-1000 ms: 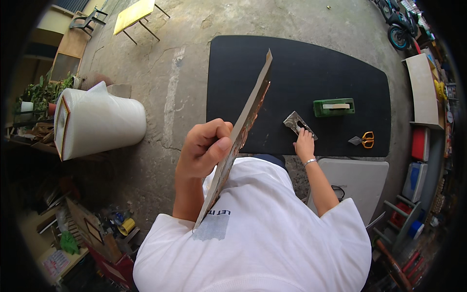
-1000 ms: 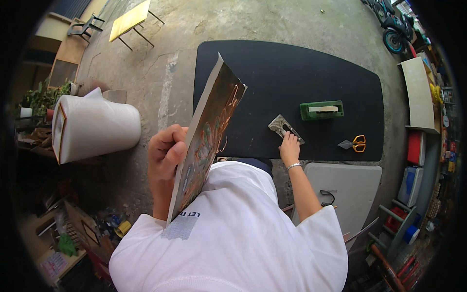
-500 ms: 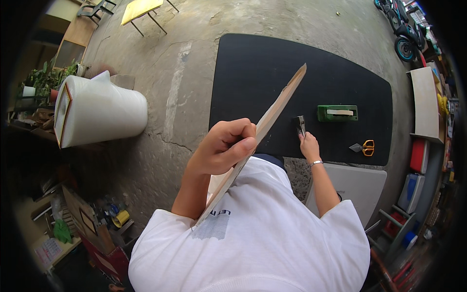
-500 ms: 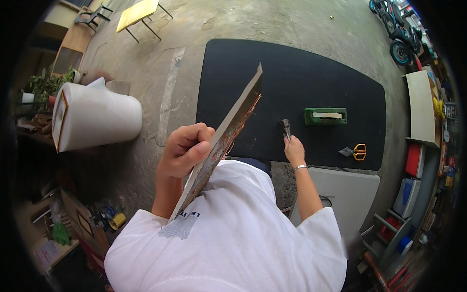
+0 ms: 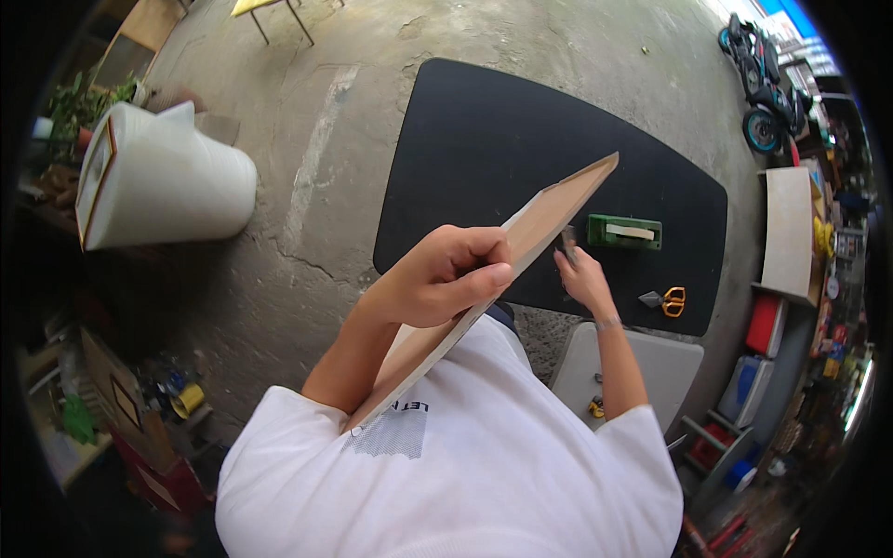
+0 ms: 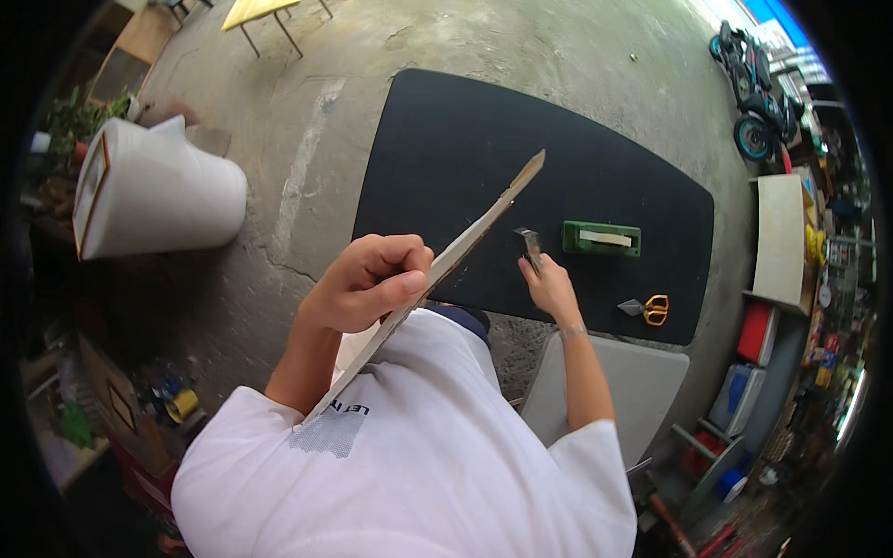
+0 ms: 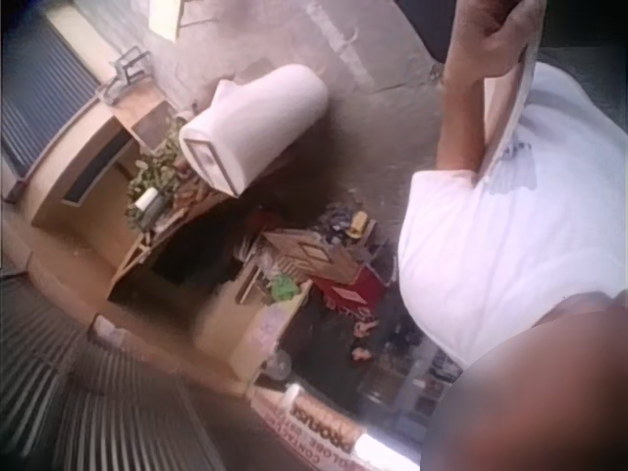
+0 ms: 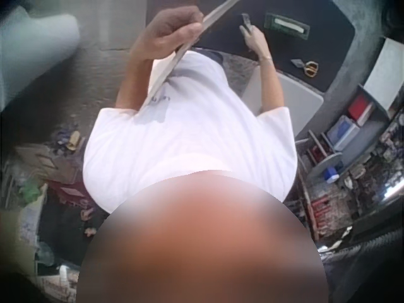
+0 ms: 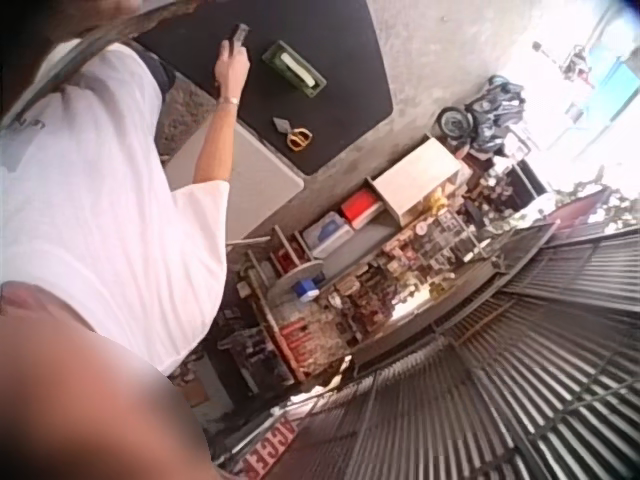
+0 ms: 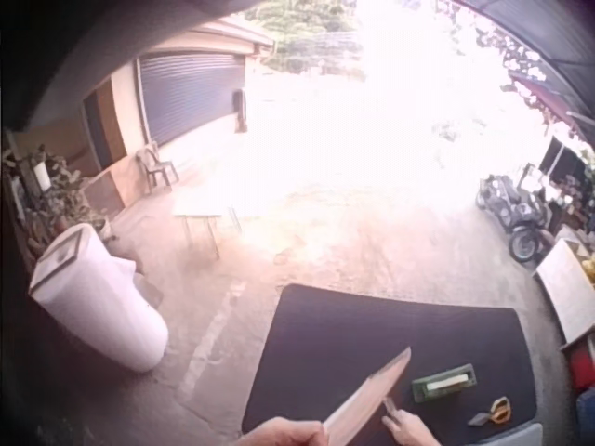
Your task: The person staples a decorative metal artwork onto a backing board using a handheld stapler. They rotate the board to staple each edge, briefly place the artwork into a frame to check fit, then remove it and continue stapling the remaining edges.
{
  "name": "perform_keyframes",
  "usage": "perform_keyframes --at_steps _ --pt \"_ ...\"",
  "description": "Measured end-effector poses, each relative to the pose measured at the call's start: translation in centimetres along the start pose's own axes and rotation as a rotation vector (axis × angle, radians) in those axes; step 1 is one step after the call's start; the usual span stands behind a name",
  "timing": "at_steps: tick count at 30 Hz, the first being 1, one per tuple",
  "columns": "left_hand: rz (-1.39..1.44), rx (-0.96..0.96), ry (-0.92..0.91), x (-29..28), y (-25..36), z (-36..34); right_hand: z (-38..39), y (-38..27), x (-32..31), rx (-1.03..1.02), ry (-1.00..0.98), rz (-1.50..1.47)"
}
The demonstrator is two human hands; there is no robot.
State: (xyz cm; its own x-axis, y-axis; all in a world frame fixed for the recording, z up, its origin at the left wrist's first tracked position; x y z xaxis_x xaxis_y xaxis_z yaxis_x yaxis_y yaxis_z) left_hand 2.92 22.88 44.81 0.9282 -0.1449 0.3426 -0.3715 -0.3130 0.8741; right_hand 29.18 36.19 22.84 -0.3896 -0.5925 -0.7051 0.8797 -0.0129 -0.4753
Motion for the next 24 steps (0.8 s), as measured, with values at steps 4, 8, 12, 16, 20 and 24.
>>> perform_keyframes --at_steps 4,8,12,16,20,24 --pt "0.005 -0.121 0.042 -0.2 -0.6 0.3 14.9 -15.6 -11.5 -0.209 -0.074 0.042" --pt "0.014 -0.050 -0.048 0.5 -1.3 -0.8 21.8 -21.3 -14.6 -0.367 -0.080 0.212" --pt "0.022 -0.061 -0.107 0.8 -1.5 -1.4 22.8 -22.9 -13.8 -0.425 -0.069 0.326" --pt "0.045 -0.088 -0.104 0.7 -1.5 -1.1 22.7 -23.7 -13.5 -0.390 -0.115 0.348" --pt "0.037 -0.083 -0.111 0.6 -1.3 -0.9 22.7 -24.7 -13.1 -0.352 -0.140 0.388" --pt "0.049 -0.100 -0.118 0.5 -1.1 -0.9 22.7 -25.4 -13.1 -0.332 -0.149 0.386"
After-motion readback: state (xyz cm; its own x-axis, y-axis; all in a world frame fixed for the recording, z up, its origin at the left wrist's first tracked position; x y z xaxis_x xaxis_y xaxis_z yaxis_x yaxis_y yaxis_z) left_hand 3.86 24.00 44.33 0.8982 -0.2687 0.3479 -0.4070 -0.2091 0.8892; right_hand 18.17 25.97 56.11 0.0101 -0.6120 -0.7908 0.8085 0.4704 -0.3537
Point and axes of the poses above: each hand's wrist, its own z-axis away from the middle knuckle, its own x-axis out of the palm, y = z × x, the point moved 7 cm from there along -z, towards the middle knuckle, and after that the axes turned 12 degrees about x, right-handed, at the moved point
